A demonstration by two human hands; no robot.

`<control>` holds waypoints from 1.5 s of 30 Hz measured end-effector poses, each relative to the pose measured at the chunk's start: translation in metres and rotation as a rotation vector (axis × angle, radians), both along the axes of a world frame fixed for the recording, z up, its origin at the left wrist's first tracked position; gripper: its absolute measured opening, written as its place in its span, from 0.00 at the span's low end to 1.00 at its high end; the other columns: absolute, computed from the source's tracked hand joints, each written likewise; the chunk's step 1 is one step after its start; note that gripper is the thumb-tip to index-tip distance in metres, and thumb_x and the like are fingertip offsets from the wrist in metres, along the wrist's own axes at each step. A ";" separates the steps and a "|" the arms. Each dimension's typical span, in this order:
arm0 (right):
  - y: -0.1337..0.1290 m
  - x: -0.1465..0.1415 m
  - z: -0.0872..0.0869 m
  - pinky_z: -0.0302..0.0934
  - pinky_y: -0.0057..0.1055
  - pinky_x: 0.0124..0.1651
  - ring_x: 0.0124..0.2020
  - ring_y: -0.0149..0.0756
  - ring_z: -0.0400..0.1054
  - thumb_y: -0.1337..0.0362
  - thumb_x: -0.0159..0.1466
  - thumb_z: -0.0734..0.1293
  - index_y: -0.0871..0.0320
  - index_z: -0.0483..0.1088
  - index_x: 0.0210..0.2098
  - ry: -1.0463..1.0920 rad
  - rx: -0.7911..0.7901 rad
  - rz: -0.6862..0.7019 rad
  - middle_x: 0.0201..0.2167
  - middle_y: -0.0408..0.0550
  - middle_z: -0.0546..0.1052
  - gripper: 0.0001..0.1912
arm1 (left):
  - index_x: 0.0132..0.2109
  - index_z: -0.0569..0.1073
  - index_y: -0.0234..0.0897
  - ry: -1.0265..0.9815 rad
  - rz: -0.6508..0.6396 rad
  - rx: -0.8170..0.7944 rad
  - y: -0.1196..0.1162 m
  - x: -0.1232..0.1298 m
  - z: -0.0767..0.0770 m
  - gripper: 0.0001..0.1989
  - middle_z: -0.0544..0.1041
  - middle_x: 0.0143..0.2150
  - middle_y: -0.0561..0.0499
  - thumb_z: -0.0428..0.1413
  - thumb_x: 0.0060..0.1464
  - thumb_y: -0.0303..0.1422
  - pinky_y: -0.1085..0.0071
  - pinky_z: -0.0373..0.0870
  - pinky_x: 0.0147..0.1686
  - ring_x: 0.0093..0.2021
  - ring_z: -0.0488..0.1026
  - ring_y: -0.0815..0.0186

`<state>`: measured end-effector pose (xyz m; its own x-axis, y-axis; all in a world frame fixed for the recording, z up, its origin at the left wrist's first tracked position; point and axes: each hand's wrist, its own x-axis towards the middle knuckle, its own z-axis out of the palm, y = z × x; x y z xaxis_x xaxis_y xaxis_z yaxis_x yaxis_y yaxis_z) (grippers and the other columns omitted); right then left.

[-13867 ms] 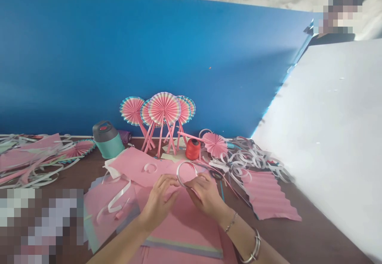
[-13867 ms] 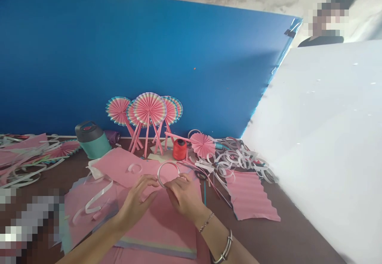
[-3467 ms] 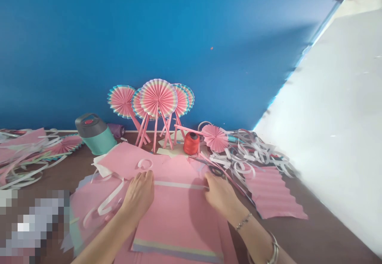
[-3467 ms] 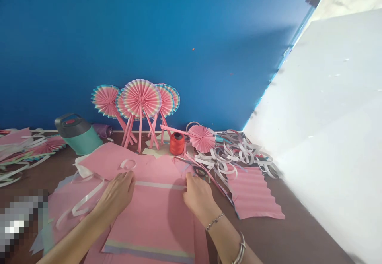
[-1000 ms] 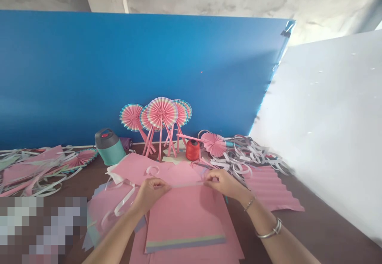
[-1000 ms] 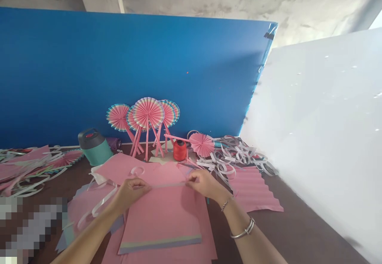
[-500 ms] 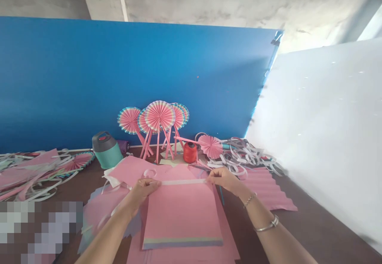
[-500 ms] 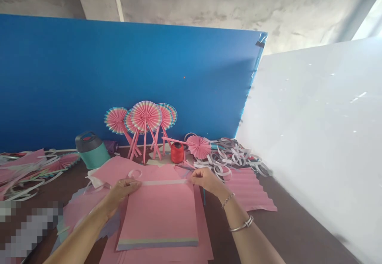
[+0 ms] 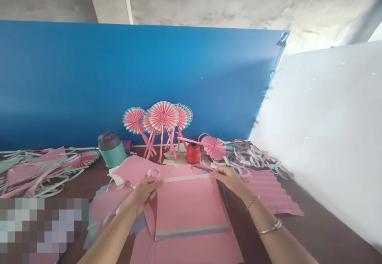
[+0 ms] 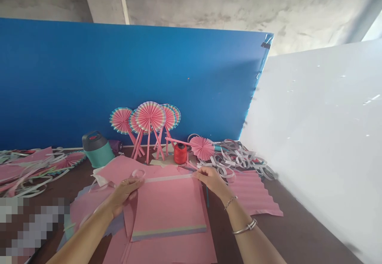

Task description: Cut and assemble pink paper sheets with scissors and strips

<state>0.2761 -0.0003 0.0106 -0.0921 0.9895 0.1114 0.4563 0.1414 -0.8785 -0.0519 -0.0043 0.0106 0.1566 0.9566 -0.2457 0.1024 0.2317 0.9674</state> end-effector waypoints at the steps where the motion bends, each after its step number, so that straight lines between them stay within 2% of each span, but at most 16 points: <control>1: 0.000 0.000 0.000 0.48 0.26 0.27 0.24 0.28 0.53 0.50 0.56 0.65 0.60 0.67 0.23 0.007 0.010 -0.015 0.19 0.38 0.60 0.18 | 0.22 0.58 0.39 -0.033 0.003 -0.011 0.000 0.000 0.000 0.25 0.52 0.13 0.64 0.60 0.39 0.53 0.76 0.35 0.16 0.15 0.46 0.77; 4: -0.001 -0.002 0.001 0.50 0.26 0.28 0.25 0.29 0.54 0.50 0.57 0.64 0.59 0.67 0.22 0.014 0.053 -0.051 0.20 0.39 0.62 0.18 | 0.24 0.61 0.38 -0.129 -0.034 -0.031 -0.002 0.001 -0.001 0.23 0.59 0.15 0.61 0.61 0.40 0.50 0.77 0.38 0.15 0.15 0.52 0.77; 8: -0.003 -0.004 0.005 0.52 0.27 0.29 0.25 0.30 0.57 0.49 0.57 0.64 0.59 0.68 0.23 0.001 0.069 -0.071 0.20 0.40 0.63 0.19 | 0.26 0.64 0.36 -0.134 -0.041 -0.062 -0.003 0.003 0.000 0.20 0.66 0.17 0.58 0.63 0.40 0.45 0.79 0.41 0.14 0.16 0.60 0.76; 12: -0.004 -0.003 0.008 0.53 0.27 0.25 0.22 0.29 0.58 0.47 0.55 0.65 0.59 0.68 0.22 0.041 -0.010 -0.147 0.18 0.40 0.65 0.20 | 0.28 0.66 0.35 -0.196 0.012 -0.059 -0.006 0.007 0.006 0.18 0.73 0.24 0.54 0.63 0.41 0.43 0.80 0.59 0.21 0.26 0.72 0.72; 14: -0.003 0.000 0.009 0.55 0.28 0.25 0.23 0.32 0.61 0.46 0.55 0.64 0.59 0.70 0.24 0.087 -0.012 -0.239 0.20 0.43 0.69 0.21 | 0.30 0.68 0.35 -0.212 0.030 -0.055 -0.009 0.010 0.010 0.18 0.74 0.26 0.53 0.64 0.40 0.43 0.78 0.64 0.25 0.29 0.74 0.70; 17: -0.003 0.001 0.013 0.59 0.30 0.31 0.31 0.38 0.68 0.46 0.58 0.61 0.60 0.72 0.30 0.106 0.146 -0.367 0.29 0.50 0.75 0.22 | 0.35 0.68 0.36 -0.171 0.057 -0.042 -0.012 0.015 0.014 0.20 0.75 0.25 0.52 0.62 0.41 0.45 0.78 0.64 0.24 0.28 0.75 0.67; 19: -0.007 -0.008 0.018 0.60 0.32 0.34 0.34 0.40 0.68 0.49 0.60 0.61 0.59 0.72 0.34 0.031 0.302 -0.404 0.33 0.52 0.76 0.19 | 0.38 0.67 0.36 -0.131 0.065 -0.027 -0.015 0.020 0.014 0.21 0.75 0.24 0.53 0.60 0.43 0.47 0.77 0.64 0.22 0.26 0.76 0.66; 21: -0.015 -0.028 0.025 0.60 0.32 0.35 0.34 0.39 0.68 0.54 0.61 0.61 0.59 0.71 0.34 -0.097 0.467 -0.353 0.33 0.52 0.76 0.15 | 0.39 0.66 0.37 -0.085 0.058 0.001 -0.016 0.024 0.012 0.21 0.74 0.21 0.55 0.58 0.44 0.47 0.77 0.63 0.19 0.23 0.75 0.65; 23: -0.025 -0.056 0.031 0.60 0.33 0.38 0.35 0.38 0.67 0.61 0.63 0.60 0.58 0.70 0.32 -0.201 0.581 -0.167 0.32 0.51 0.75 0.10 | 0.39 0.65 0.38 -0.036 0.056 0.034 -0.017 0.029 0.009 0.20 0.70 0.17 0.59 0.57 0.45 0.47 0.78 0.60 0.15 0.20 0.74 0.65; 25: -0.031 -0.086 0.035 0.60 0.34 0.39 0.33 0.37 0.67 0.67 0.62 0.60 0.57 0.70 0.30 -0.314 0.632 0.037 0.29 0.48 0.74 0.08 | 0.37 0.65 0.38 0.000 0.063 0.064 -0.017 0.031 0.006 0.19 0.65 0.15 0.62 0.57 0.44 0.47 0.79 0.53 0.11 0.15 0.71 0.67; 27: -0.033 -0.111 0.034 0.59 0.34 0.38 0.33 0.37 0.66 0.69 0.62 0.60 0.57 0.70 0.30 -0.393 0.665 0.134 0.28 0.48 0.74 0.09 | 0.35 0.66 0.38 0.016 0.060 0.085 -0.017 0.032 0.003 0.17 0.63 0.13 0.63 0.57 0.44 0.46 0.79 0.48 0.10 0.11 0.66 0.70; 29: -0.030 -0.129 0.029 0.59 0.34 0.37 0.33 0.38 0.66 0.71 0.62 0.60 0.57 0.70 0.30 -0.423 0.654 0.135 0.28 0.48 0.73 0.09 | 0.33 0.68 0.37 0.018 0.048 0.102 -0.018 0.033 0.002 0.16 0.63 0.12 0.62 0.56 0.45 0.45 0.79 0.47 0.11 0.10 0.64 0.71; 31: -0.025 -0.139 0.022 0.59 0.33 0.36 0.32 0.37 0.66 0.71 0.62 0.59 0.57 0.70 0.29 -0.396 0.647 0.087 0.28 0.48 0.73 0.10 | 0.32 0.68 0.36 0.008 0.033 0.122 -0.018 0.034 0.001 0.16 0.66 0.11 0.59 0.56 0.45 0.45 0.79 0.50 0.12 0.11 0.66 0.70; 36: -0.020 -0.145 0.006 0.61 0.33 0.36 0.33 0.37 0.66 0.70 0.63 0.59 0.57 0.70 0.30 -0.291 0.641 0.016 0.29 0.49 0.73 0.10 | 0.34 0.68 0.36 -0.059 0.002 0.141 -0.016 0.035 -0.003 0.17 0.70 0.13 0.57 0.56 0.45 0.46 0.77 0.59 0.16 0.15 0.71 0.65; 42: -0.023 -0.144 -0.001 0.63 0.34 0.38 0.35 0.38 0.67 0.70 0.63 0.59 0.57 0.70 0.32 -0.240 0.645 0.050 0.31 0.50 0.73 0.09 | 0.32 0.69 0.36 -0.021 -0.011 0.187 -0.014 0.037 -0.006 0.17 0.69 0.17 0.57 0.55 0.44 0.46 0.79 0.50 0.11 0.14 0.70 0.68; 45: -0.024 -0.144 -0.002 0.64 0.35 0.39 0.36 0.38 0.67 0.70 0.63 0.59 0.57 0.70 0.33 -0.205 0.641 0.062 0.32 0.50 0.73 0.09 | 0.31 0.70 0.35 -0.012 -0.014 0.238 -0.016 0.037 -0.004 0.16 0.68 0.19 0.58 0.54 0.45 0.45 0.78 0.52 0.11 0.11 0.63 0.73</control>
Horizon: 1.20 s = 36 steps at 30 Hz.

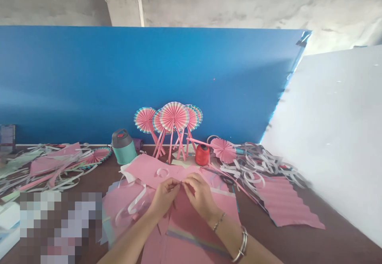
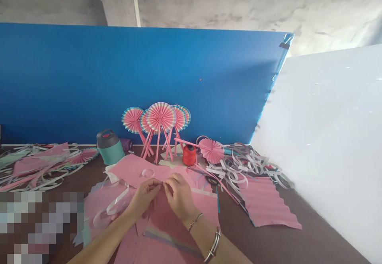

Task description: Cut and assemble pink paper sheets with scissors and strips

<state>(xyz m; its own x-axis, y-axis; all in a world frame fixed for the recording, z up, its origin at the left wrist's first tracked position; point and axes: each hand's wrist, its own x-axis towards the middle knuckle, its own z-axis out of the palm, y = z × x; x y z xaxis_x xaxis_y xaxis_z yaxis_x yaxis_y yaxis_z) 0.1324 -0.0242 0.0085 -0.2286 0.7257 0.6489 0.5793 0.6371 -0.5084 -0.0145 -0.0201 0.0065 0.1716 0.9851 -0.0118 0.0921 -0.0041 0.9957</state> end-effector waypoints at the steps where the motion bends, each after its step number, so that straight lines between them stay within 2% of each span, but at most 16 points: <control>1: 0.000 0.000 -0.001 0.64 0.35 0.39 0.36 0.38 0.67 0.69 0.63 0.59 0.57 0.70 0.34 0.013 -0.002 0.004 0.32 0.50 0.74 0.09 | 0.31 0.70 0.35 0.014 0.006 0.006 -0.001 0.000 0.001 0.15 0.68 0.19 0.58 0.54 0.46 0.45 0.78 0.53 0.11 0.11 0.61 0.74; 3: -0.001 0.000 -0.001 0.64 0.34 0.39 0.35 0.37 0.67 0.69 0.63 0.59 0.57 0.70 0.34 0.035 -0.006 0.008 0.32 0.50 0.74 0.09 | 0.32 0.70 0.36 0.051 0.018 0.012 -0.002 -0.001 0.002 0.15 0.69 0.20 0.57 0.53 0.47 0.44 0.77 0.53 0.12 0.12 0.59 0.75; 9: -0.001 0.000 -0.001 0.64 0.33 0.38 0.35 0.37 0.68 0.68 0.64 0.59 0.56 0.70 0.32 0.048 -0.023 0.029 0.31 0.49 0.74 0.09 | 0.31 0.71 0.36 0.124 0.035 0.166 -0.005 -0.002 0.000 0.10 0.72 0.27 0.54 0.52 0.50 0.38 0.76 0.59 0.23 0.23 0.65 0.71; 16: -0.002 0.002 0.001 0.62 0.31 0.36 0.33 0.36 0.68 0.68 0.65 0.59 0.57 0.69 0.31 0.008 -0.058 0.054 0.30 0.48 0.74 0.09 | 0.33 0.71 0.36 0.275 0.032 0.242 -0.007 -0.003 -0.001 0.09 0.71 0.25 0.55 0.49 0.52 0.34 0.75 0.53 0.22 0.19 0.57 0.73; 23: -0.004 0.001 0.005 0.61 0.29 0.34 0.31 0.35 0.67 0.68 0.64 0.58 0.57 0.69 0.29 0.002 -0.049 0.064 0.28 0.47 0.73 0.10 | 0.34 0.73 0.37 0.337 0.032 0.303 -0.008 -0.005 -0.003 0.09 0.73 0.26 0.55 0.48 0.53 0.33 0.75 0.54 0.23 0.20 0.60 0.71; 29: -0.004 0.000 0.005 0.61 0.29 0.35 0.32 0.34 0.67 0.70 0.61 0.61 0.57 0.70 0.30 0.086 -0.092 0.082 0.29 0.47 0.74 0.07 | 0.37 0.74 0.36 0.307 0.026 0.309 -0.006 -0.004 -0.008 0.11 0.76 0.30 0.53 0.48 0.54 0.32 0.75 0.59 0.25 0.24 0.66 0.70; 36: -0.003 0.000 0.004 0.61 0.29 0.35 0.31 0.33 0.67 0.71 0.60 0.62 0.57 0.70 0.29 0.149 -0.127 0.086 0.29 0.46 0.74 0.07 | 0.38 0.75 0.35 0.272 0.025 0.312 -0.006 -0.003 -0.009 0.11 0.76 0.30 0.53 0.49 0.54 0.32 0.76 0.60 0.26 0.24 0.66 0.71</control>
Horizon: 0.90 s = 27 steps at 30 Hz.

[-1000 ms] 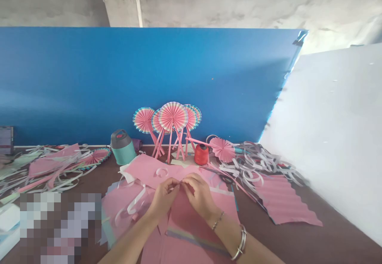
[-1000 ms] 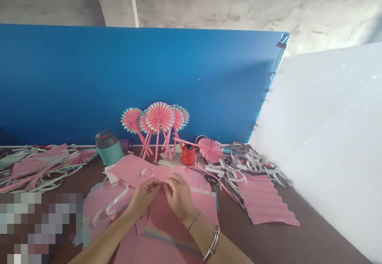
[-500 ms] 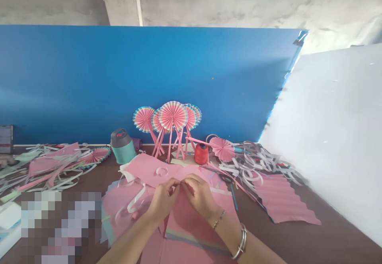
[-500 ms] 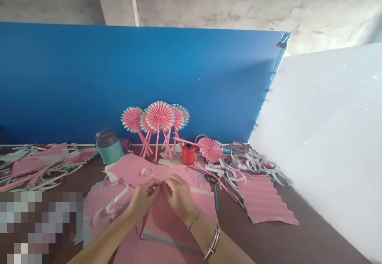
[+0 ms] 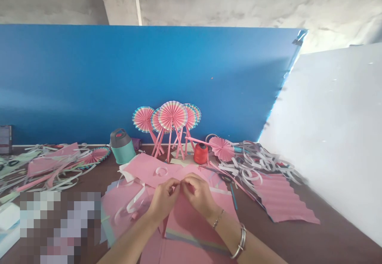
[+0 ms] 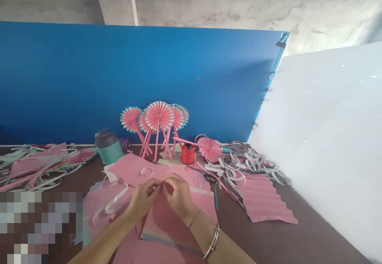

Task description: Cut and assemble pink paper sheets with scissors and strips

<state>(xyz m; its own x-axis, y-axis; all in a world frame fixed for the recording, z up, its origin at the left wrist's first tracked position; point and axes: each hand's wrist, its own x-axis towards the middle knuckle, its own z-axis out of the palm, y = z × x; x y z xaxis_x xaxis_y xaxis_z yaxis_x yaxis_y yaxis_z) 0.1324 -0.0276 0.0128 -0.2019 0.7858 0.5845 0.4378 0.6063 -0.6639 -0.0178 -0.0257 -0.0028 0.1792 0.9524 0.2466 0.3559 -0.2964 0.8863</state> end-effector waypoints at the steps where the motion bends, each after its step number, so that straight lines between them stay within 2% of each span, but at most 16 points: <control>1: 0.000 0.000 0.000 0.61 0.29 0.35 0.31 0.33 0.67 0.71 0.60 0.62 0.57 0.70 0.29 0.003 -0.002 -0.002 0.28 0.46 0.73 0.07 | 0.38 0.75 0.35 -0.003 0.000 0.000 0.000 0.000 0.000 0.11 0.76 0.30 0.53 0.49 0.54 0.32 0.76 0.60 0.26 0.24 0.66 0.71; 8: -0.001 -0.001 0.002 0.60 0.28 0.33 0.30 0.33 0.67 0.70 0.59 0.63 0.58 0.70 0.27 0.071 -0.035 -0.005 0.27 0.46 0.73 0.06 | 0.36 0.74 0.35 0.001 0.002 -0.014 0.000 0.001 0.000 0.10 0.75 0.29 0.53 0.49 0.54 0.33 0.76 0.59 0.25 0.24 0.66 0.70; 13: 0.002 -0.002 0.000 0.61 0.28 0.34 0.30 0.33 0.67 0.71 0.58 0.63 0.58 0.70 0.26 0.131 -0.092 -0.003 0.26 0.46 0.73 0.06 | 0.35 0.73 0.35 0.004 -0.007 -0.001 -0.001 0.001 0.004 0.10 0.76 0.30 0.52 0.49 0.54 0.33 0.76 0.62 0.29 0.28 0.69 0.69; 22: 0.003 -0.002 0.000 0.62 0.28 0.35 0.31 0.33 0.69 0.72 0.57 0.63 0.58 0.72 0.25 0.181 -0.159 0.008 0.27 0.46 0.74 0.08 | 0.34 0.73 0.36 0.035 -0.001 -0.007 0.000 -0.001 0.003 0.09 0.74 0.28 0.54 0.49 0.55 0.34 0.76 0.57 0.24 0.23 0.63 0.72; 24: 0.003 -0.001 0.001 0.63 0.29 0.36 0.32 0.33 0.70 0.71 0.58 0.63 0.57 0.73 0.27 0.176 -0.152 0.020 0.29 0.47 0.75 0.08 | 0.35 0.72 0.36 0.018 0.004 -0.016 -0.001 -0.001 0.003 0.09 0.74 0.28 0.54 0.49 0.54 0.34 0.76 0.56 0.23 0.22 0.62 0.72; 27: 0.004 0.002 -0.001 0.63 0.33 0.43 0.39 0.37 0.70 0.69 0.61 0.62 0.56 0.75 0.34 0.131 -0.066 -0.016 0.36 0.50 0.76 0.09 | 0.34 0.71 0.36 -0.035 0.006 -0.040 -0.001 -0.001 0.003 0.09 0.72 0.27 0.54 0.50 0.54 0.36 0.76 0.54 0.22 0.20 0.59 0.73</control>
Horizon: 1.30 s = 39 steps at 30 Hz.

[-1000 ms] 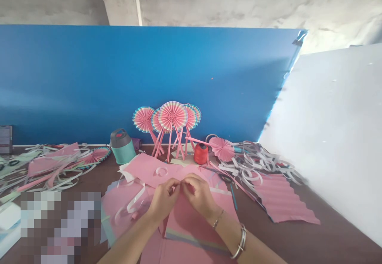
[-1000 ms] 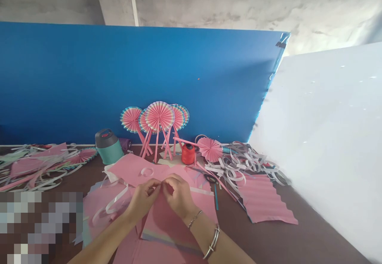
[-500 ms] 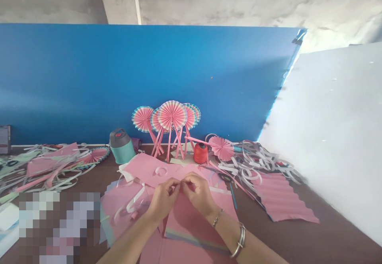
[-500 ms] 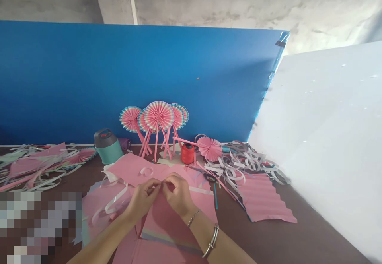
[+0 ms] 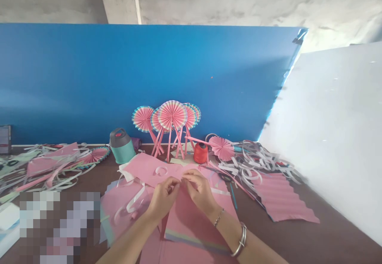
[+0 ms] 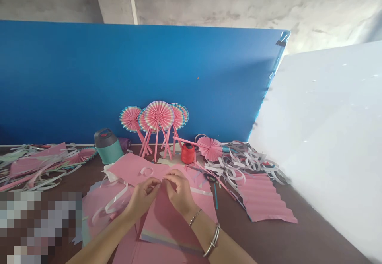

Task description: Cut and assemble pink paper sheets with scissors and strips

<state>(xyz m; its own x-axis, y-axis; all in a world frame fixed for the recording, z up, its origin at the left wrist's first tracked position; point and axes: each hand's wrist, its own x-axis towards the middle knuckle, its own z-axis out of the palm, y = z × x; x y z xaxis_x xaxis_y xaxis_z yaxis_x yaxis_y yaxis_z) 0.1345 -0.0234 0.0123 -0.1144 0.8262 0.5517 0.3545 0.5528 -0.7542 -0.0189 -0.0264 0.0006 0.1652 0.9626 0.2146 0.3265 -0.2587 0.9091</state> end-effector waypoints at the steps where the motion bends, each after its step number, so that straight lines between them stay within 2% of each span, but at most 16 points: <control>1: 0.001 0.001 -0.001 0.62 0.35 0.46 0.42 0.38 0.69 0.69 0.61 0.61 0.56 0.75 0.36 -0.030 0.027 -0.028 0.38 0.51 0.76 0.10 | 0.34 0.71 0.36 -0.020 0.000 -0.013 0.000 0.000 0.000 0.09 0.71 0.27 0.54 0.50 0.54 0.36 0.76 0.54 0.22 0.20 0.59 0.73; 3: 0.002 0.002 -0.005 0.60 0.38 0.48 0.42 0.40 0.69 0.68 0.61 0.62 0.56 0.74 0.39 -0.112 0.046 -0.070 0.39 0.51 0.77 0.10 | 0.33 0.70 0.36 -0.058 -0.001 -0.044 0.001 0.000 0.000 0.08 0.70 0.26 0.55 0.51 0.53 0.36 0.76 0.53 0.22 0.21 0.59 0.73; 6: 0.003 0.003 -0.009 0.59 0.39 0.46 0.39 0.40 0.70 0.68 0.61 0.63 0.55 0.74 0.38 -0.204 0.033 -0.074 0.35 0.49 0.78 0.09 | 0.33 0.69 0.35 -0.111 -0.020 -0.094 0.001 0.000 0.001 0.08 0.69 0.26 0.55 0.53 0.50 0.36 0.76 0.54 0.22 0.21 0.61 0.73; 12: 0.001 0.001 -0.009 0.56 0.37 0.44 0.37 0.38 0.69 0.69 0.62 0.63 0.56 0.73 0.36 -0.225 0.109 -0.040 0.33 0.48 0.78 0.08 | 0.25 0.69 0.35 -0.138 0.036 -0.109 0.002 0.003 0.013 0.09 0.66 0.22 0.56 0.53 0.46 0.37 0.76 0.56 0.24 0.23 0.61 0.72; 18: 0.001 0.002 -0.008 0.56 0.36 0.44 0.37 0.38 0.69 0.69 0.61 0.62 0.56 0.70 0.37 -0.203 0.069 -0.058 0.33 0.48 0.76 0.06 | 0.25 0.68 0.35 -0.170 0.044 -0.266 0.001 0.002 0.017 0.09 0.57 0.16 0.61 0.53 0.43 0.37 0.78 0.46 0.17 0.16 0.50 0.77; 21: 0.001 0.002 -0.007 0.56 0.35 0.42 0.36 0.37 0.68 0.70 0.61 0.62 0.57 0.68 0.33 -0.225 0.050 -0.081 0.31 0.47 0.75 0.04 | 0.26 0.69 0.35 -0.175 0.040 -0.307 0.002 0.002 0.016 0.10 0.55 0.14 0.63 0.53 0.44 0.39 0.78 0.44 0.14 0.13 0.48 0.77; 25: -0.001 0.003 -0.004 0.55 0.35 0.42 0.35 0.37 0.67 0.72 0.60 0.62 0.57 0.67 0.31 -0.255 0.086 -0.091 0.30 0.46 0.74 0.05 | 0.29 0.71 0.35 -0.201 0.042 -0.315 0.004 0.002 0.014 0.12 0.59 0.13 0.62 0.55 0.45 0.41 0.78 0.47 0.13 0.12 0.51 0.77; 31: -0.006 0.000 0.000 0.54 0.37 0.44 0.40 0.39 0.64 0.72 0.60 0.63 0.56 0.70 0.33 -0.333 0.206 -0.119 0.36 0.48 0.74 0.06 | 0.29 0.71 0.34 -0.215 0.020 -0.268 0.004 0.002 0.010 0.15 0.64 0.15 0.60 0.55 0.45 0.43 0.78 0.51 0.13 0.12 0.55 0.76; 39: -0.007 -0.002 0.001 0.50 0.35 0.39 0.36 0.36 0.63 0.72 0.62 0.62 0.56 0.70 0.30 -0.445 0.265 -0.149 0.30 0.45 0.74 0.07 | 0.29 0.72 0.34 -0.158 -0.009 -0.195 0.006 0.001 0.004 0.13 0.66 0.16 0.58 0.54 0.47 0.41 0.78 0.55 0.15 0.14 0.59 0.74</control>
